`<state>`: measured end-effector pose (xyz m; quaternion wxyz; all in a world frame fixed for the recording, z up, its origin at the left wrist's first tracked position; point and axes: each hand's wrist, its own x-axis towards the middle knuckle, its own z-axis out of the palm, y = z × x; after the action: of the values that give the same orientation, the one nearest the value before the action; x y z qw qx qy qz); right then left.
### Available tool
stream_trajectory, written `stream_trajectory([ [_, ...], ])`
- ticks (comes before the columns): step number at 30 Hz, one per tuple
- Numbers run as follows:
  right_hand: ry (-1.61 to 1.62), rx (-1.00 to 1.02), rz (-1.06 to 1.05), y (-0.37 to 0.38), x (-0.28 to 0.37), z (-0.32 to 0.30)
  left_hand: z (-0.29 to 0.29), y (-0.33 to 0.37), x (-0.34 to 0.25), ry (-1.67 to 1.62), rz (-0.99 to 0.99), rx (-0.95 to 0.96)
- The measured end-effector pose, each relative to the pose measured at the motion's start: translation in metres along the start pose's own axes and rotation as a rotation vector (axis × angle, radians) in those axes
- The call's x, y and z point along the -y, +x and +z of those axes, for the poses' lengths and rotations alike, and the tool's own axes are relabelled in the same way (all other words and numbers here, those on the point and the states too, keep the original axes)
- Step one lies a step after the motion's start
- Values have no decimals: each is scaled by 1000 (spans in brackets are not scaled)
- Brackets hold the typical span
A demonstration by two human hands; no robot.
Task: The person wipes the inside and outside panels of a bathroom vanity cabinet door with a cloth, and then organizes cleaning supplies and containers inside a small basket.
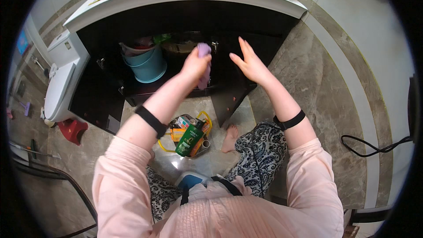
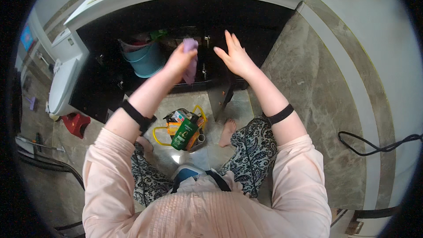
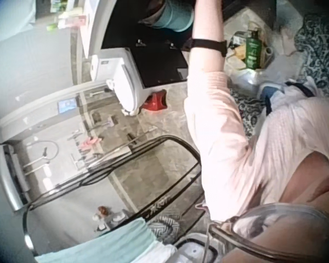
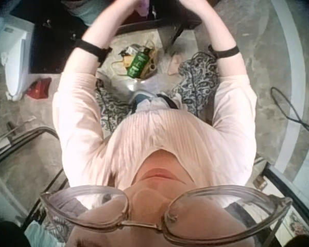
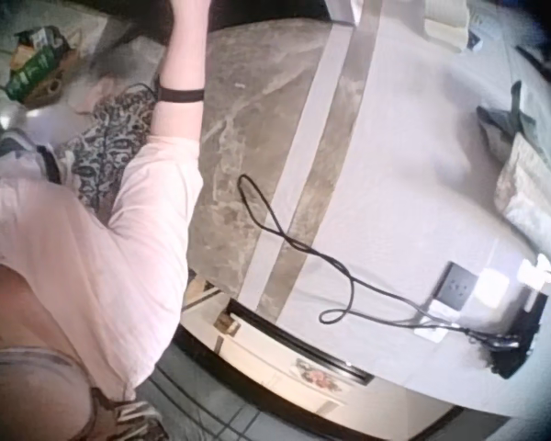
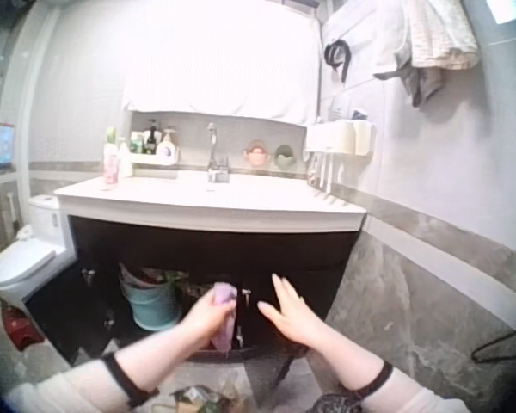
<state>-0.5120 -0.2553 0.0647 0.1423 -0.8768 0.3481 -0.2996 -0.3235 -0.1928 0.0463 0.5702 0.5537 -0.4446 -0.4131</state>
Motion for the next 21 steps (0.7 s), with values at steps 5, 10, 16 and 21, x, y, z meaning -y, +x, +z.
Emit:
stream_trajectory([
  [5, 361, 231, 390, -22, -34, 43, 55, 6, 91, -44, -123, -99],
  [10, 527, 148, 368, -29, -31, 48, 93, 15, 96, -39, 232, 38],
  [16, 166, 302, 297, -16, -26, 26, 80, 36, 160, 66, 134, 163],
  [21, 100, 315, 316, -21, -25, 26, 73, 68, 147, 258, 82, 38],
])
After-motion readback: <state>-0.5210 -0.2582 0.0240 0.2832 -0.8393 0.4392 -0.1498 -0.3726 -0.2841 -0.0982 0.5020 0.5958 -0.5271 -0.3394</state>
